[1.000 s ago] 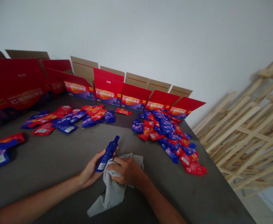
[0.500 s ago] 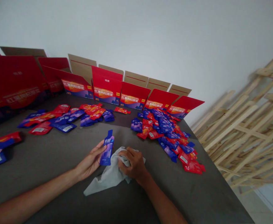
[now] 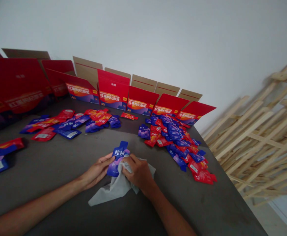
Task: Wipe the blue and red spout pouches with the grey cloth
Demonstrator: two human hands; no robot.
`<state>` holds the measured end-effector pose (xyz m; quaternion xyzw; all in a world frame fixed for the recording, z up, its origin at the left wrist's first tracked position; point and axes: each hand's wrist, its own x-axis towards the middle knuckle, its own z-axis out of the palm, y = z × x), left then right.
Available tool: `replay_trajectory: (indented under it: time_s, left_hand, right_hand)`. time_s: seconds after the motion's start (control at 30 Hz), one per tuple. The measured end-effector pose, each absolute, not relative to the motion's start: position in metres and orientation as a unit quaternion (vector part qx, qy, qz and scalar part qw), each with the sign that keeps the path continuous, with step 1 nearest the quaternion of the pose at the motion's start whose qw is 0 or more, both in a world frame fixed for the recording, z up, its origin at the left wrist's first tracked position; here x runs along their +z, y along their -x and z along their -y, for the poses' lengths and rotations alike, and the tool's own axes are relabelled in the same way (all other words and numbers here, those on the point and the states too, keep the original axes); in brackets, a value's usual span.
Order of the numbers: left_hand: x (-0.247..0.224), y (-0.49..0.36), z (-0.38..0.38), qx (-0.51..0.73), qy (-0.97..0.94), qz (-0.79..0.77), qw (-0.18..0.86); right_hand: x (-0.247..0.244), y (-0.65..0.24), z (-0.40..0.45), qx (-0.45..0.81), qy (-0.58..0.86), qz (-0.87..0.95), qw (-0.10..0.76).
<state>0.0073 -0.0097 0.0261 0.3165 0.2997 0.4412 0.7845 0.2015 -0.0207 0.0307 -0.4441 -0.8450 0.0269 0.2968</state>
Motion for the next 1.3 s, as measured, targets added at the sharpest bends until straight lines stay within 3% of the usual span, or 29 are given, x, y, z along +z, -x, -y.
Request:
replay_trajectory:
  time_s: [0.3,0.7,1.03,1.3]
  left_hand:
    - [0.023,-0.012,0.017,0.424,-0.297,-0.302,0.800]
    - [0.013,-0.011,0.017,0.471,-0.240,-0.287,0.799]
    - [0.021,-0.015,0.029,0.386,-0.256,-0.258,0.848]
    - [0.021,-0.015,0.029,0.405,-0.244,-0.227,0.851]
  right_hand:
    - [0.033,-0.206,0.017,0.024,0.487,0.797,0.355]
    - [0.028,-0.194,0.028,0.050,0.346,0.915,0.203]
    - [0.036,-0.202,0.021,0.016,0.485,0.805,0.341]
    - [0.033,-0.200,0.024,0.032,0.414,0.866,0.280]
